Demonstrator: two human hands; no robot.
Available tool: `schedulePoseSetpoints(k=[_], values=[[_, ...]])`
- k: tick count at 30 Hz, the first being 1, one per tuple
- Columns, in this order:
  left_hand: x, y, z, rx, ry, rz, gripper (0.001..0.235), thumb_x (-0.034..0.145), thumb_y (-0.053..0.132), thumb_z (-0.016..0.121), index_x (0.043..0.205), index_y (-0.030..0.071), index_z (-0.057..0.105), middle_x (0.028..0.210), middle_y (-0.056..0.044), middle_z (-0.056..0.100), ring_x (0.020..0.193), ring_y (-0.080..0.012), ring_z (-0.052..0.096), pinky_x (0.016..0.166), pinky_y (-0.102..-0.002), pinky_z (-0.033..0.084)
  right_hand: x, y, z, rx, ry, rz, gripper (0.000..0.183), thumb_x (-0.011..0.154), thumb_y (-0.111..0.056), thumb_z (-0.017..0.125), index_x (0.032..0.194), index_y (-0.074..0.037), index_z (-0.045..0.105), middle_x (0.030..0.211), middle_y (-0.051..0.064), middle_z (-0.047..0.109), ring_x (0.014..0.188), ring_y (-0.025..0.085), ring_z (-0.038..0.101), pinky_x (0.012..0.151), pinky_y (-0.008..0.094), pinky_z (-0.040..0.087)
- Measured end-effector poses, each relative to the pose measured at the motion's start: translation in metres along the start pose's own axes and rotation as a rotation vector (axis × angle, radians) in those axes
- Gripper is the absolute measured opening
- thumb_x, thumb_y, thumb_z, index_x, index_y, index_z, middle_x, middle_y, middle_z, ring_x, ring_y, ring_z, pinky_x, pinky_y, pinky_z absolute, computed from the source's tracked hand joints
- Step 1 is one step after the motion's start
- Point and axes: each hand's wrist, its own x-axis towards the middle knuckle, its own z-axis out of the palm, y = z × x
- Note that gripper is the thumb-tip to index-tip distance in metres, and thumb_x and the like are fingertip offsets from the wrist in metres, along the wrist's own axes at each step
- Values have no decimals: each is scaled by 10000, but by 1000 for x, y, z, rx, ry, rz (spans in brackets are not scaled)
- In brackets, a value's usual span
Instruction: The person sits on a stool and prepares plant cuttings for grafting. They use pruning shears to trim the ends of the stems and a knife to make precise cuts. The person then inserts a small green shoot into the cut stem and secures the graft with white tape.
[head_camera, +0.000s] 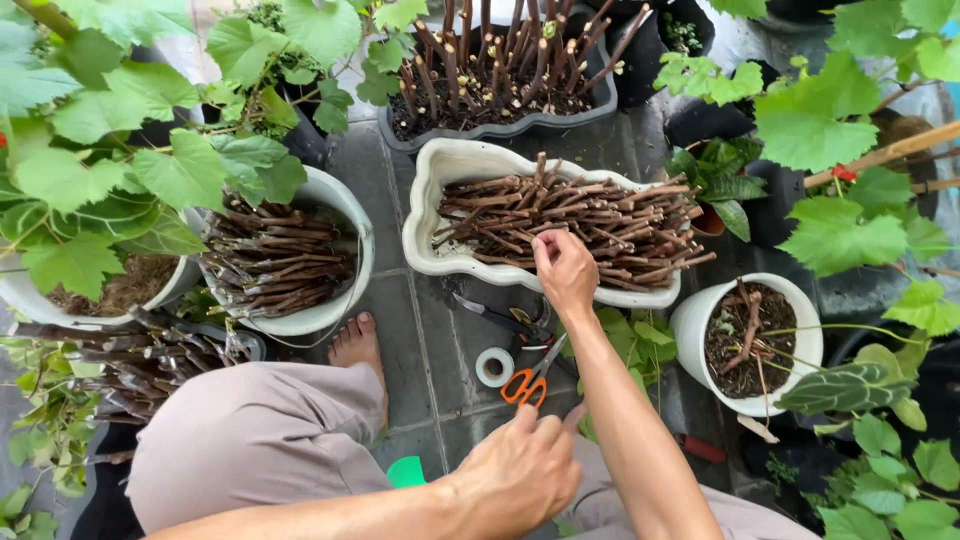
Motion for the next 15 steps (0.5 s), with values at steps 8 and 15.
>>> schedulePoseSetpoints(k=[8,15], values=[[1,-15,12,3,-374,-123,301,999,169,419,1026,119,714,915,-148,690,799,-356,590,712,-516,376,60,-14,41,-421,93,-525,222,898,-233,775,1110,-177,735,860,56,484,723,248,530,505,384,477],[1,-30,3,126,-269,-214,228,1008,175,477,1014,151,704,887,-128,681,736,-317,589,699,-504,405,62,-15,63,-505,62,-433,99,923,-178,676,922,-81,662,989,123,573,851,316,569,654,437,472]])
